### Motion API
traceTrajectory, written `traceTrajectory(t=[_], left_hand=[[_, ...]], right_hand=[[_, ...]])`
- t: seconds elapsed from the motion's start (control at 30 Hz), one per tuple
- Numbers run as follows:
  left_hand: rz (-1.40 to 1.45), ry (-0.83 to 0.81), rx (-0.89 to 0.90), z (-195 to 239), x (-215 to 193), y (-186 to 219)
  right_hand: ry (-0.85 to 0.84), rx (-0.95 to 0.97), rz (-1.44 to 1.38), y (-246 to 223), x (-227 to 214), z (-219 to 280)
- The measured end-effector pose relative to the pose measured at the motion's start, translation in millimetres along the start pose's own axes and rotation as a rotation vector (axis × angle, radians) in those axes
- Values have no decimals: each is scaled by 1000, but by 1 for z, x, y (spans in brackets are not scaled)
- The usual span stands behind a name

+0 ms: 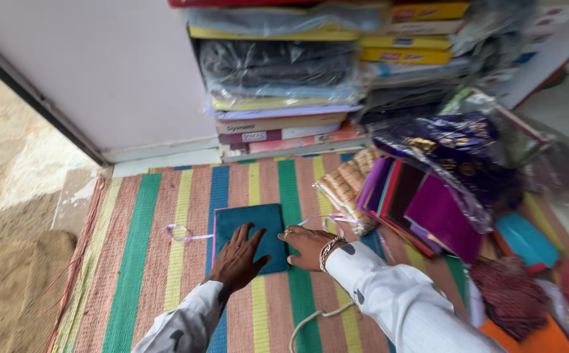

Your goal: The person irons a dark green fabric pouch on a striped mat, then flips it to iron the other side. After finishing, they place it aside and iron a purple pouch in the same manner.

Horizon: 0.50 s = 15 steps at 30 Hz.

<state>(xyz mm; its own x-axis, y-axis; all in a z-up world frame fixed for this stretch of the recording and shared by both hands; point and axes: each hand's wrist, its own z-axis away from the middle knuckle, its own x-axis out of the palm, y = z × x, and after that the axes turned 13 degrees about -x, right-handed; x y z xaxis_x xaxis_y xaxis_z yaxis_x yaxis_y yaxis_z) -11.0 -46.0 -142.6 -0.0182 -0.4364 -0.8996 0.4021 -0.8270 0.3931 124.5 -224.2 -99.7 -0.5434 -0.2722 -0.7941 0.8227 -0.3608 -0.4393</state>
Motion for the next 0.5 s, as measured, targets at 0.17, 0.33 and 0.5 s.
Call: traceTrajectory(t=[0.17,0.33,0.5], left_hand=[[241,20,189,14,-65,71],[300,-179,259,41,-136,159],[245,-218,431,72,-177,243]], right_hand=[[126,9,45,-11,-49,80],[240,23,-153,-41,-67,183],[404,-7,-308,-34,-71,263]])
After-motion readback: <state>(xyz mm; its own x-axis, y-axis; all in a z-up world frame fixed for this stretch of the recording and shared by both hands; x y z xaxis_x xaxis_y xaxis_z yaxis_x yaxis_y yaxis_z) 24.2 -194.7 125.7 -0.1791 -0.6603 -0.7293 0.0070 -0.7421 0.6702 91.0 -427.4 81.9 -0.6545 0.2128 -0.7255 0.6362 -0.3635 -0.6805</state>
